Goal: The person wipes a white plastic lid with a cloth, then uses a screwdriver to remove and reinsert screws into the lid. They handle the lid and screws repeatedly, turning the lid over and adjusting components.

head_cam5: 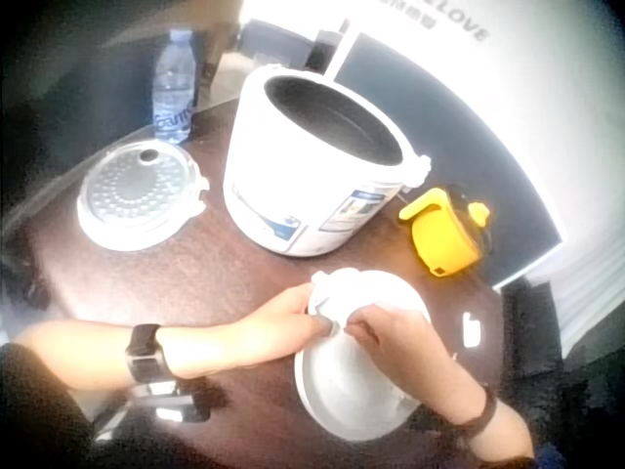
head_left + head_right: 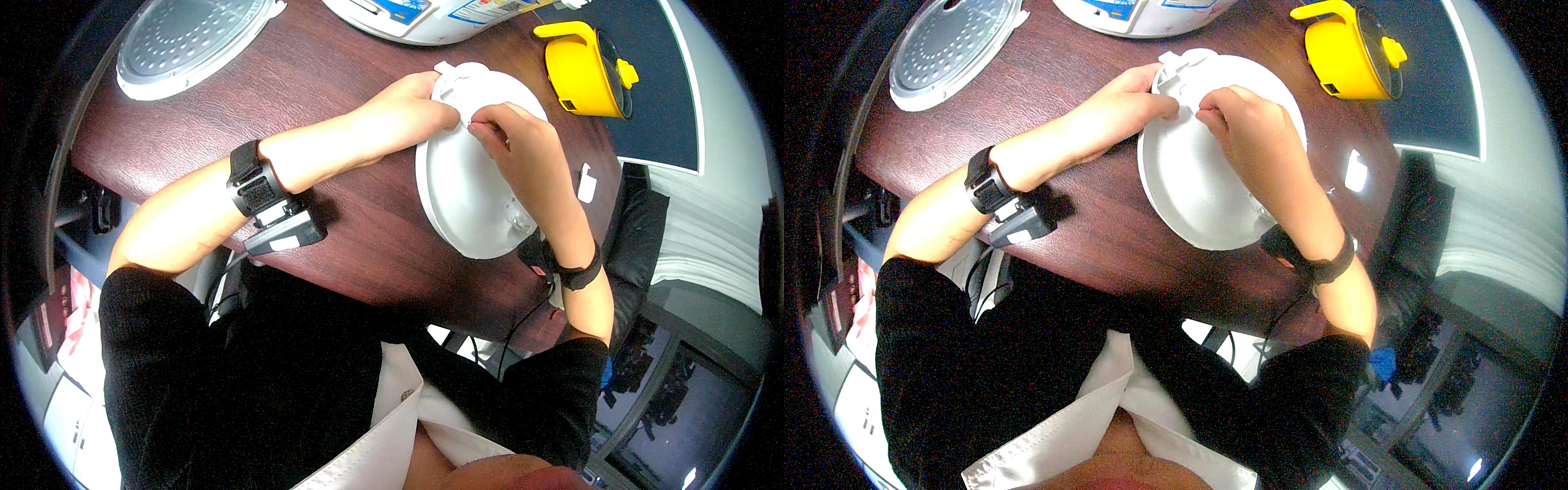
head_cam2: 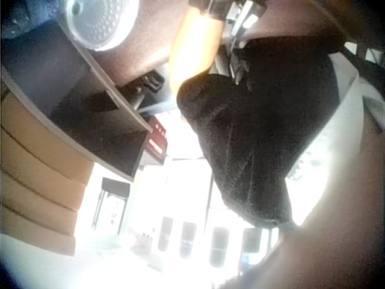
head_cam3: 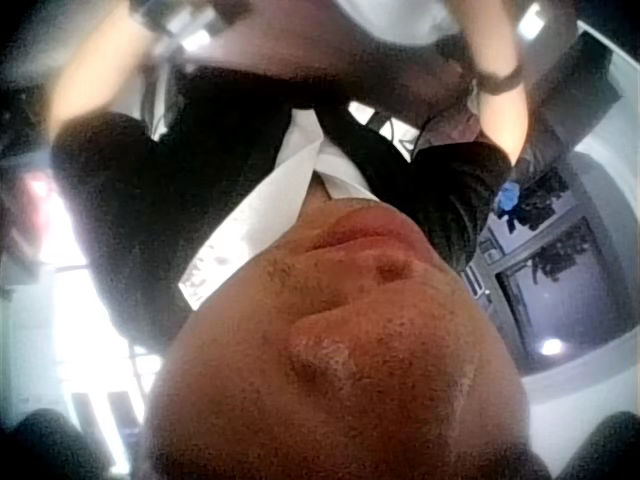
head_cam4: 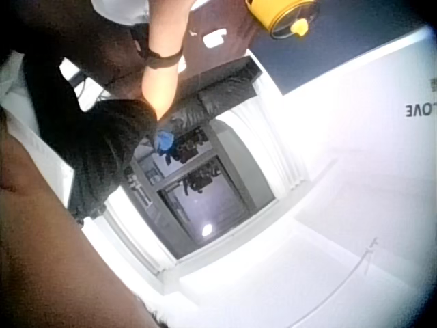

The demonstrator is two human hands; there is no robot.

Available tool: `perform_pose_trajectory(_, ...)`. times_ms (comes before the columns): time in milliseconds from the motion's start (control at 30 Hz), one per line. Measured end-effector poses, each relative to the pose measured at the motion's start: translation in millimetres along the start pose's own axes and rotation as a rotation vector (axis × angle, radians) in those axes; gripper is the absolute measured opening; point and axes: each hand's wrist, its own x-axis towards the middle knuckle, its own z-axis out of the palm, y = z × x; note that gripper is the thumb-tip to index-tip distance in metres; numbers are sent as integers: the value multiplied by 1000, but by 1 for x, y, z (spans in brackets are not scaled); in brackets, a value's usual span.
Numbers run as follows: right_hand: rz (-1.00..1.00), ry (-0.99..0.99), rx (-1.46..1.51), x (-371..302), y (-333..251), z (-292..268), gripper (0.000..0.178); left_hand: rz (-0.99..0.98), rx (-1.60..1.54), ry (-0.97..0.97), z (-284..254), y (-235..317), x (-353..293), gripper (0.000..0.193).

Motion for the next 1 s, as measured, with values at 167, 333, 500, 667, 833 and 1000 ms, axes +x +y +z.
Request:
perform_pose_trajectory(167,-34,18,3,-1,3,1,11,-9,15,0,1,3,-1,38)
perform_pose_trajectory(333,-68,-5,-24,0,5,-1,11,-21,14,5,1,4,-1,39)
perform_pose_trajectory(500,-71,-29,-51,1,1,-2,10,-8,28,14,1,2,-1,38)
perform_pose_trajectory(667,-114,-29,-100,2,2,-2,10,0,13,12,1,2,-2,38)
perform_pose_trajectory(833,-126,-43,-162,4,4,-2,13,-1,14,-17,0,4,-1,37)
perform_pose_trajectory(1000,-121,-62,-192,5,0,-3,13,-13,3,-2,0,3,-2,38)
